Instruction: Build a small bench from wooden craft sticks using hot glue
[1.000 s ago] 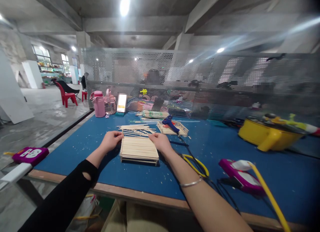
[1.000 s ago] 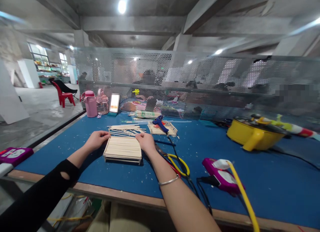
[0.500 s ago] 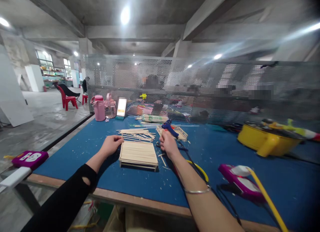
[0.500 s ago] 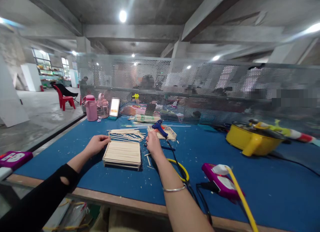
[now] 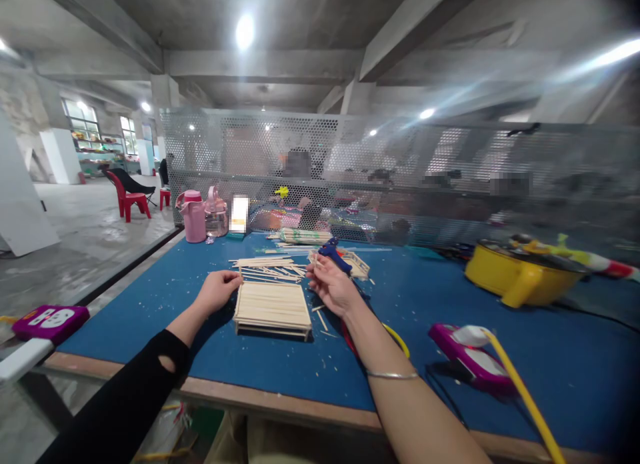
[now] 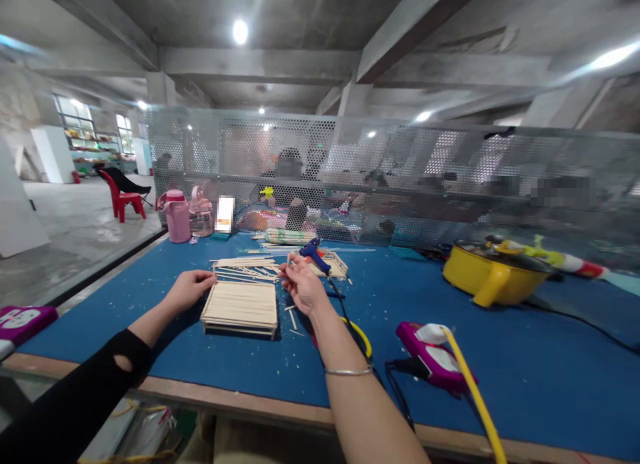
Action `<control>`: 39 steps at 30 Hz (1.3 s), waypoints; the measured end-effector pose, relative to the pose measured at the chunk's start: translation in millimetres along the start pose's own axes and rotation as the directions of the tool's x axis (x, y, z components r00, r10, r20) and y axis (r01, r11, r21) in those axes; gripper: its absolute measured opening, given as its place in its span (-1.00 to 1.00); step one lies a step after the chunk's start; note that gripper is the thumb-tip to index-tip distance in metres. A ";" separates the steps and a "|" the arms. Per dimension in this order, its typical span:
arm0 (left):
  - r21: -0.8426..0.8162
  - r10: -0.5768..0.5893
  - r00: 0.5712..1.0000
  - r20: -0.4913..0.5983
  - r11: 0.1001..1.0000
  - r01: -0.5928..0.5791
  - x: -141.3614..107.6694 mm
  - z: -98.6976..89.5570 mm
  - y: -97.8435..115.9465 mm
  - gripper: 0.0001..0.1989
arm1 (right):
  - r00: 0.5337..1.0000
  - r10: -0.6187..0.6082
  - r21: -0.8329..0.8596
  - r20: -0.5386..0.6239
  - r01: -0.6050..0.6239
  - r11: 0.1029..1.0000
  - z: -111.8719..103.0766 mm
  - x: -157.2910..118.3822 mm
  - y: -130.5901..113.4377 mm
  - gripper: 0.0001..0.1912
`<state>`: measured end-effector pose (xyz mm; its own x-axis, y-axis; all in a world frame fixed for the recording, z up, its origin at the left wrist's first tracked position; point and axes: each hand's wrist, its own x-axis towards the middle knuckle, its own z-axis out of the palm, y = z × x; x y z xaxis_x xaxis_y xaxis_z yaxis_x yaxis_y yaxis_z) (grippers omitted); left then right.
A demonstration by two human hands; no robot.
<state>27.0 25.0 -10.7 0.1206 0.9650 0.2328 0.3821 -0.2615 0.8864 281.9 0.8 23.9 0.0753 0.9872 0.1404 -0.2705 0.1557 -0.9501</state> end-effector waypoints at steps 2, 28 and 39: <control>0.007 0.003 1.000 0.005 1.000 -0.003 0.6 0.0 -0.8 -0.62 | 1.000 0.021 -0.031 -0.002 -0.021 0.999 -1.1 1.1 2.3 -0.76; -0.021 -0.010 1.000 -0.019 1.000 0.010 3.7 1.2 -4.5 -0.62 | 0.973 -0.202 -0.590 0.111 0.228 0.775 2.1 2.7 12.1 -0.85; -0.017 0.000 0.997 -0.074 1.000 -0.001 4.0 1.9 -2.4 -0.65 | 0.963 -0.239 -0.648 0.126 0.262 0.715 3.7 2.1 12.8 -0.86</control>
<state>28.3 29.4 -12.7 0.0526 0.9637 0.2616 0.3659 -0.2623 0.8929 275.1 4.9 13.0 0.0168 0.9175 0.3974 0.4487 0.3483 -0.8231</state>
